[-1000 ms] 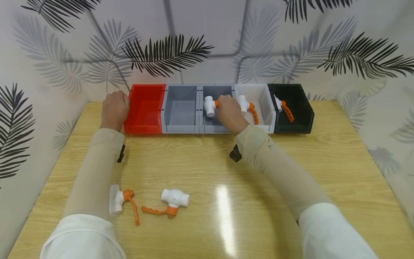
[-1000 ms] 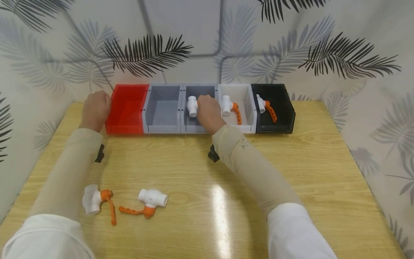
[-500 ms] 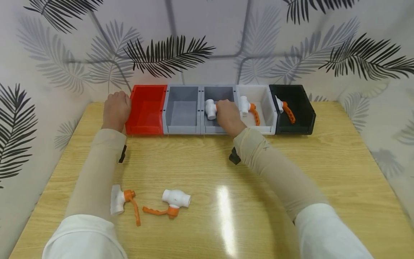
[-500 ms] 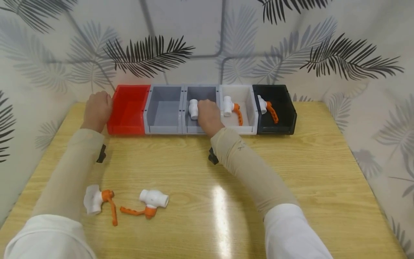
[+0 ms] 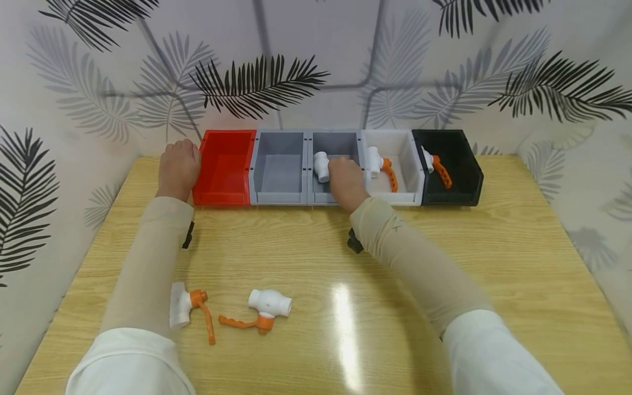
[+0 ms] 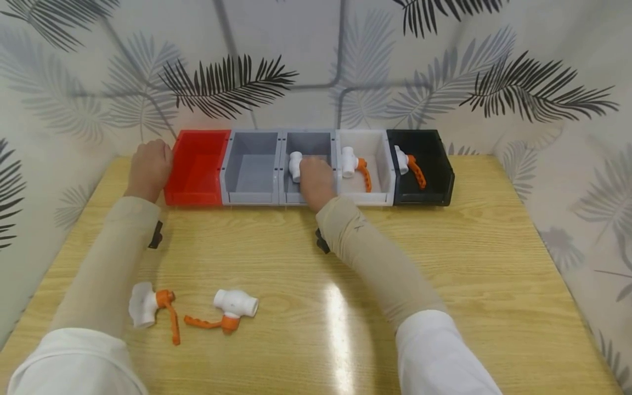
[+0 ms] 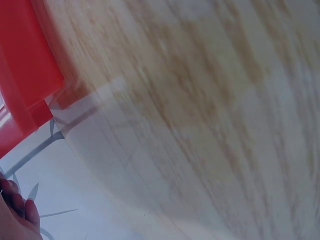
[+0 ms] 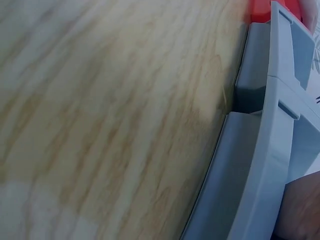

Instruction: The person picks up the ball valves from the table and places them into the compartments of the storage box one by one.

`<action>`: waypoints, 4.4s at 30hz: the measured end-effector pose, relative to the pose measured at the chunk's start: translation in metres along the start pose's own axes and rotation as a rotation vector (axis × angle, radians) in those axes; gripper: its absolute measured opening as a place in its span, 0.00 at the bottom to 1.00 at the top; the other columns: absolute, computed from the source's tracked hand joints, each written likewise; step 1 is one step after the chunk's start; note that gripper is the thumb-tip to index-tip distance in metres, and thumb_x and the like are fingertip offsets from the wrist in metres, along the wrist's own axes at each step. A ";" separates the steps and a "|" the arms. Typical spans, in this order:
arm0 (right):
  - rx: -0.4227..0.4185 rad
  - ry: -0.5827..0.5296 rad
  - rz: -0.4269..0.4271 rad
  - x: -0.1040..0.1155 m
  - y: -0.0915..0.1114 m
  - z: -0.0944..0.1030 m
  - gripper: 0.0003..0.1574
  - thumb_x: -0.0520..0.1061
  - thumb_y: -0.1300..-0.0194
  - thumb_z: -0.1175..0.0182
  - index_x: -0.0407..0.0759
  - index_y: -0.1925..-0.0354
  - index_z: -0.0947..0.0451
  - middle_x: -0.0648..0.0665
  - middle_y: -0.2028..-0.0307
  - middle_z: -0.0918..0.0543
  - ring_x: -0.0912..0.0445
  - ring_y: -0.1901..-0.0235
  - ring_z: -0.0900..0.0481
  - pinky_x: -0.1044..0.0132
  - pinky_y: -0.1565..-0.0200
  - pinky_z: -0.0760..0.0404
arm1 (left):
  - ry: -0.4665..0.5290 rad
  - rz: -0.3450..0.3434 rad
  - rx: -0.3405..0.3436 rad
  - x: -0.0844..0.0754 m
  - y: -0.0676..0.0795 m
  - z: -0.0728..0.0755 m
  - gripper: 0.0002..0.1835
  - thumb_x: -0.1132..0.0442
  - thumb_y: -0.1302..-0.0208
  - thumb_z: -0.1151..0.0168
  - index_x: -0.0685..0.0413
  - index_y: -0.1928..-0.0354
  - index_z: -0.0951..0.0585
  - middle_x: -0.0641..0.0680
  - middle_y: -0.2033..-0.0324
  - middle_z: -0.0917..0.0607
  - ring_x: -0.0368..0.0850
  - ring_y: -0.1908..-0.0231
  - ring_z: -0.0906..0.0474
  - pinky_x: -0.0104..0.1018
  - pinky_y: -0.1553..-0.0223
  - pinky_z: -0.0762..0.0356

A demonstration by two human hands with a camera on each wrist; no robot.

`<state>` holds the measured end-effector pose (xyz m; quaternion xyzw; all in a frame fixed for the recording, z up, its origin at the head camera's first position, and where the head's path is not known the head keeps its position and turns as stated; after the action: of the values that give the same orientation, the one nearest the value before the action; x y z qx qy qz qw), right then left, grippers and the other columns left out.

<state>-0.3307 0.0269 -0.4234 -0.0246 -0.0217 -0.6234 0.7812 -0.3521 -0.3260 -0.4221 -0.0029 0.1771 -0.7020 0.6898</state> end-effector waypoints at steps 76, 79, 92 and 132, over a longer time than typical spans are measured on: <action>-0.342 -0.211 0.007 -0.174 0.140 0.006 0.20 0.55 0.39 0.42 0.43 0.79 0.29 0.47 0.85 0.31 0.52 0.83 0.34 0.62 0.80 0.36 | 0.018 0.027 0.000 -0.002 0.003 0.003 0.25 0.57 0.29 0.73 0.74 0.61 0.30 0.72 0.64 0.27 0.70 0.62 0.34 0.61 0.55 0.36; -0.342 -0.206 -0.036 -0.190 0.142 0.006 0.21 0.56 0.40 0.43 0.43 0.78 0.32 0.46 0.84 0.32 0.53 0.84 0.35 0.62 0.83 0.39 | 0.022 0.020 -0.013 -0.002 0.004 0.003 0.25 0.58 0.29 0.72 0.74 0.62 0.30 0.73 0.65 0.27 0.70 0.63 0.34 0.62 0.56 0.36; -0.290 -0.270 -0.269 -0.265 0.133 0.015 0.31 0.66 0.36 0.55 0.39 0.70 0.36 0.41 0.79 0.34 0.46 0.82 0.35 0.57 0.81 0.40 | 0.032 0.017 -0.006 -0.004 0.002 0.004 0.24 0.58 0.29 0.72 0.74 0.61 0.30 0.72 0.64 0.27 0.70 0.62 0.34 0.61 0.56 0.36; 0.174 -0.004 -0.093 -0.305 0.027 0.043 0.42 0.55 0.29 0.84 0.24 0.52 0.34 0.20 0.51 0.31 0.27 0.52 0.34 0.36 0.49 0.39 | 0.010 0.042 0.024 0.000 -0.001 0.005 0.25 0.57 0.29 0.74 0.73 0.59 0.31 0.71 0.64 0.28 0.69 0.60 0.35 0.61 0.54 0.36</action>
<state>-0.3720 0.3323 -0.4002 0.0434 -0.0784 -0.6548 0.7505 -0.3518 -0.3271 -0.4169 0.0129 0.1721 -0.6894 0.7035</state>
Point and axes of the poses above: each hand's wrist, its own y-axis away from the middle knuckle, its own z-axis out of the back of the hand, x = y × z, the point moved 2 cm from there along -y, towards the middle knuckle
